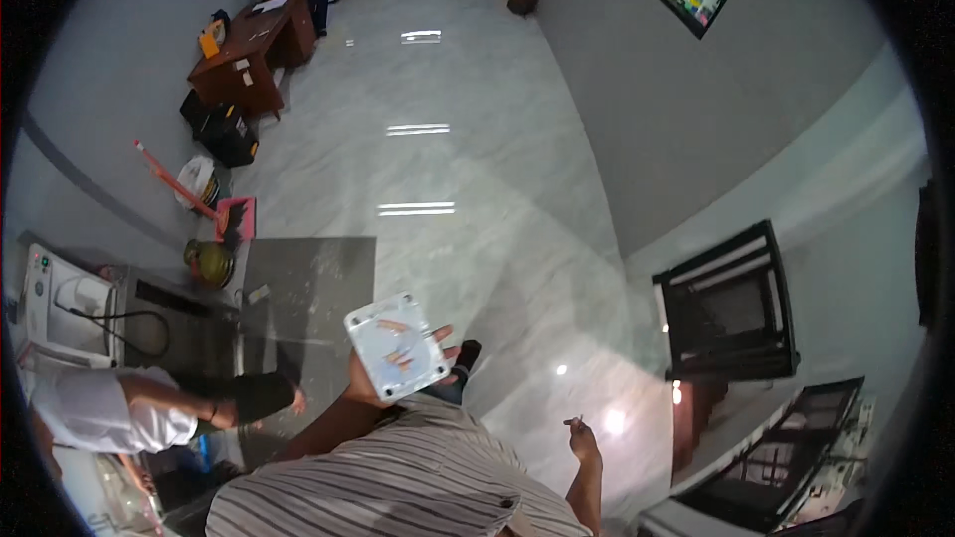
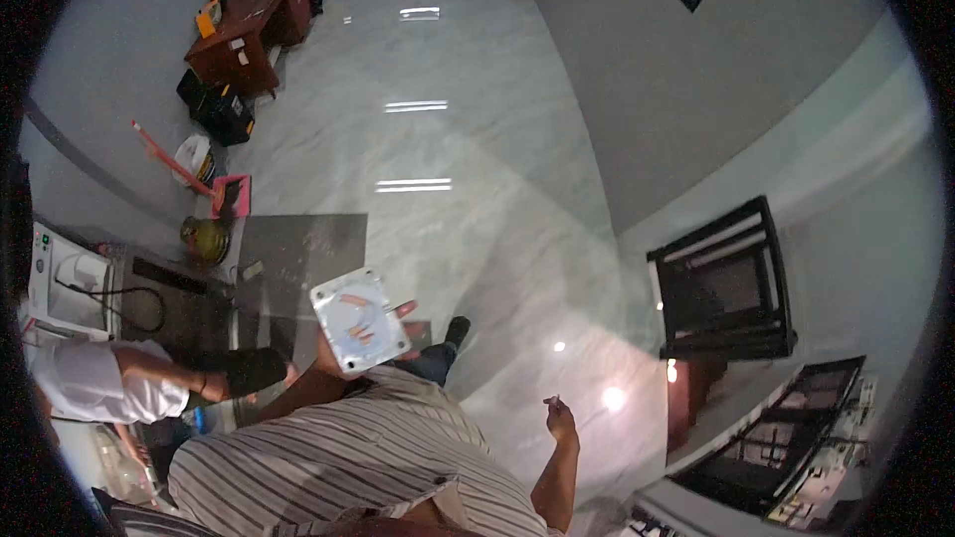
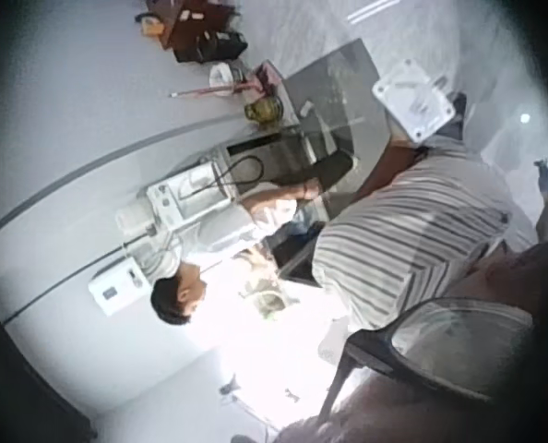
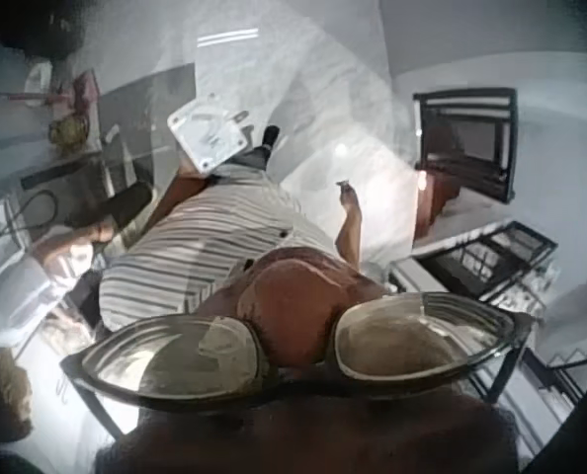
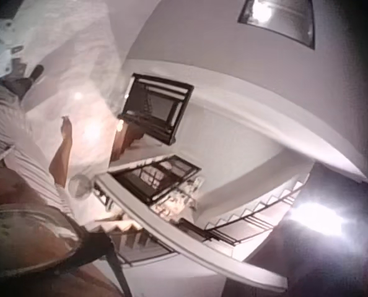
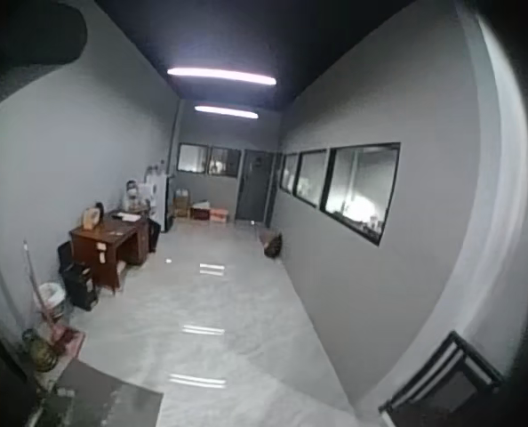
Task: The person scrapes and applies material around dental models inside a metal mold using a metal tool and fingers, then carries the mold while walking down a hallway.
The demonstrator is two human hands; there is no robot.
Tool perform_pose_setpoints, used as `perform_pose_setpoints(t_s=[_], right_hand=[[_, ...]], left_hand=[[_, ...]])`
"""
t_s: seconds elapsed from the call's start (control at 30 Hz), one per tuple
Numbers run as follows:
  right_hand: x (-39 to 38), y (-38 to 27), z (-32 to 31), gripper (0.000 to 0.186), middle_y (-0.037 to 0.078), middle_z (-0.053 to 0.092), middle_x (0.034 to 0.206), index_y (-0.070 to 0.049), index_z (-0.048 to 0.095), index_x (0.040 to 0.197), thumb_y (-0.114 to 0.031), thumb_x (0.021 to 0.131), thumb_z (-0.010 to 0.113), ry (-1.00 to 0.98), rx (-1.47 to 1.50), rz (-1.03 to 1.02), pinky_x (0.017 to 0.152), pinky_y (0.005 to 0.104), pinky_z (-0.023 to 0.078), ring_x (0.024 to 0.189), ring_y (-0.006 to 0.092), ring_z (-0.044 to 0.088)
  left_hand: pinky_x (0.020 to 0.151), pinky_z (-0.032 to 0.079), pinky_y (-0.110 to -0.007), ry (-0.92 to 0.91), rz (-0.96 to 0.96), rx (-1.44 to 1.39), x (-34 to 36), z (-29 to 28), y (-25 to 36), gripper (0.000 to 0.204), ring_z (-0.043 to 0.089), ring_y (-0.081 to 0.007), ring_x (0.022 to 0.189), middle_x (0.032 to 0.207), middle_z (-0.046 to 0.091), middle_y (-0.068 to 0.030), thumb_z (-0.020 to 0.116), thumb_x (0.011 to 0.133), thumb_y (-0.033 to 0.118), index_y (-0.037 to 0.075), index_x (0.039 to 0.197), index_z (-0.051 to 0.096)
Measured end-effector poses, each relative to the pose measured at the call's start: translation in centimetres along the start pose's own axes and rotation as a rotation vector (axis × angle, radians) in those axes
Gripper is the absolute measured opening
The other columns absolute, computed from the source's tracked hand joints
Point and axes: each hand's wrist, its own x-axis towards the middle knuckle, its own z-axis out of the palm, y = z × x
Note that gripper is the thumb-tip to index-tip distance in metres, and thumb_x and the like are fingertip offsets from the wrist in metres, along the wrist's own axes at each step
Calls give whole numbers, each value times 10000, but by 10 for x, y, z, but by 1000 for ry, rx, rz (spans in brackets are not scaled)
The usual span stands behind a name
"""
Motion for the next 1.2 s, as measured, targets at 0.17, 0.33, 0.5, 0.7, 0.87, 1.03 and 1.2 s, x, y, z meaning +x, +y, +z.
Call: perform_pose_setpoints(t_s=[0.17, 0.33, 0.5, 0.7, 0.87, 1.03, 1.2], right_hand=[[146, 18, 2, 464, 231, 705, 1127, -38, 655, 1243, -386, 1066, 405, 100, 75, 86, 934, 434, 521, 1117, 340, 655], [189, 41, 31, 403, 209, 692, 1150, -29, 625, 1251, -341, 1047, 471, -106, 124, 399, 897, 431, 528, 1123, 292, 645], [275, -8, 4, 396, 188, 689, 1098, -25, 622, 1201, -359, 1048, 472, -118, 140, 399, 841, 416, 527, 1047, 279, 646], [423, -80, -39, 399, 163, 685, 1035, -20, 619, 1141, -380, 1050, 474, -159, 65, 360, 774, 398, 525, 955, 264, 647], [567, -159, -106, 409, 142, 682, 982, -16, 617, 1092, -397, 1051, 475, -207, -41, 250, 718, 383, 523, 878, 252, 647], [759, -251, -220, 426, 122, 679, 930, -12, 614, 1042, -415, 1053, 476, -125, -33, 156, 662, 368, 522, 801, 239, 648], [962, -407, -306, 450, 101, 676, 878, -7, 611, 992, -432, 1054, 477, 134, 477, -40, 606, 353, 520, 725, 227, 649]], left_hand=[[1015, 288, -830, -39, 157, -487, 101, -9, 29, 794, 247, -550, 1441, 1629, 189, -269, 355, 914, 768, 272, 1534, 390], [1055, 237, -823, -106, 193, -470, 205, 9, 69, 866, 250, -569, 1437, 1623, 183, -287, 408, 880, 786, 231, 1544, 373], [1082, 185, -820, -121, 185, -203, 314, 37, 113, 796, 277, -567, 1428, 1602, 242, -292, 401, 918, 723, 200, 1517, 427], [1111, 180, -792, -125, 134, -373, 438, 34, 141, 737, 301, -564, 1418, 1572, 312, -291, 388, 942, 639, 167, 1505, 448], [1057, 278, -800, 21, 248, -316, 519, 61, 186, 719, 349, -573, 1384, 1564, 319, -297, 315, 954, 646, 198, 1503, 439], [1039, 253, -828, -127, 386, -399, 570, 64, 229, 1030, 328, -589, 1387, 1577, 278, -307, 376, 772, 918, 238, 1545, 363], [1030, 227, -844, -101, 478, -370, 653, 50, 320, 1135, 342, -596, 1376, 1568, 295, -313, 250, 702, 1011, 273, 1562, 321]])
